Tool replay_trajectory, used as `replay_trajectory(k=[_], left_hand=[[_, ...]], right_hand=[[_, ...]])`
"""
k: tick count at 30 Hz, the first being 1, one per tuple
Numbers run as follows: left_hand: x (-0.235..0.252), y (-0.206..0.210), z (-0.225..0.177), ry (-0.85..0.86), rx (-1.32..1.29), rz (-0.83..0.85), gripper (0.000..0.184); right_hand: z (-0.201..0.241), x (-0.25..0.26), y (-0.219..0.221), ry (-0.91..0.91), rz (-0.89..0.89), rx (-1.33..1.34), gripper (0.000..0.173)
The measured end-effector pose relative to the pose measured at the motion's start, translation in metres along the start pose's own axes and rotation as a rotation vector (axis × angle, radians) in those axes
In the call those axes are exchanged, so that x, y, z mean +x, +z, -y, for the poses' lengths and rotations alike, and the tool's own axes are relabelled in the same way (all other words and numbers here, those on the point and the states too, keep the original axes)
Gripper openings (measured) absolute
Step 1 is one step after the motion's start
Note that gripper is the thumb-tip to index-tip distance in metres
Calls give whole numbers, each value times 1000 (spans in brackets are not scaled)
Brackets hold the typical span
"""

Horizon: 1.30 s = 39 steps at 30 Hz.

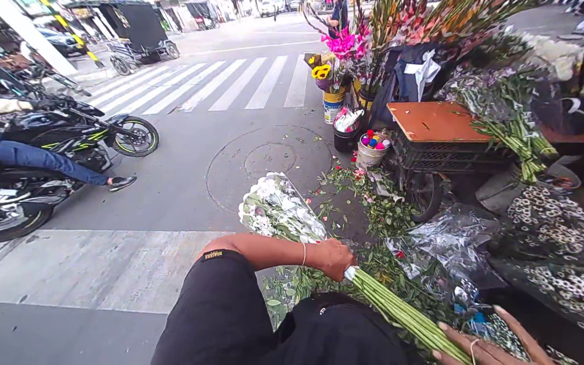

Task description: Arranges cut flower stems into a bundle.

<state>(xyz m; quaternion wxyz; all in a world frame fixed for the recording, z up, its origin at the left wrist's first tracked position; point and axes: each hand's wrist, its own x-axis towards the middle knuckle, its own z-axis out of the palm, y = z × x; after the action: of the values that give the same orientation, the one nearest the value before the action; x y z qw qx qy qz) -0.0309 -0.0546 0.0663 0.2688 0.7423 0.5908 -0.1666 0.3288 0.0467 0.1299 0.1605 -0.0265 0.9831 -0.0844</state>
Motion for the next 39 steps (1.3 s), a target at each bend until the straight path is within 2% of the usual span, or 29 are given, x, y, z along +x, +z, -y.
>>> replay_trajectory(k=[3,4,7,9,10,12,15,17,19,21,24,27,28,30,32,33,35,37,39], left_hand=[[23,12,6,-59,-144,-12,33],[27,15,12,-71,-241,-10,31],[26,22,35,-13,-648,-16,19],[19,36,45,98,-946,46,12],[16,40,44,159,-1015,121,13],[11,43,31,267,-964,263,13],[16,39,11,357,-839,367,10],[27,34,8,356,-856,401,12],[33,28,13,330,-888,420,18],[39,29,24,307,-936,327,20],[46,34,38,143,-993,70,19],[67,36,33,-53,-757,-107,19],[74,38,26,-103,-651,-101,23],[86,39,9,-167,-483,-54,30],[96,36,-1,-168,-435,-49,31],[100,33,0,-144,-473,-59,30],[97,28,8,-42,-625,-51,25],[89,27,18,85,-908,6,22],[81,26,27,193,-1168,180,22]], right_hand=[[1,19,23,68,-110,-146,61],[3,20,32,117,-215,-126,54],[-1,11,62,312,-691,-85,28],[-25,0,78,457,-845,-114,22],[-40,-7,81,483,-858,-20,22],[-63,-5,84,470,-930,353,29],[-82,50,94,163,-1063,817,45],[-69,93,99,-24,-1012,1164,35],[-48,123,110,28,-1053,1397,27],[-35,129,115,173,-1134,1461,37],[-25,108,121,306,-1200,1379,45],[-26,74,79,414,-1236,1315,63],[-26,71,62,497,-1166,1228,66],[-26,81,42,679,-908,916,62],[-16,104,43,723,-663,620,50],[-10,112,49,711,-617,516,43],[-4,115,75,638,-752,338,30],[-8,97,93,588,-817,346,27],[-21,70,103,600,-823,514,35]])
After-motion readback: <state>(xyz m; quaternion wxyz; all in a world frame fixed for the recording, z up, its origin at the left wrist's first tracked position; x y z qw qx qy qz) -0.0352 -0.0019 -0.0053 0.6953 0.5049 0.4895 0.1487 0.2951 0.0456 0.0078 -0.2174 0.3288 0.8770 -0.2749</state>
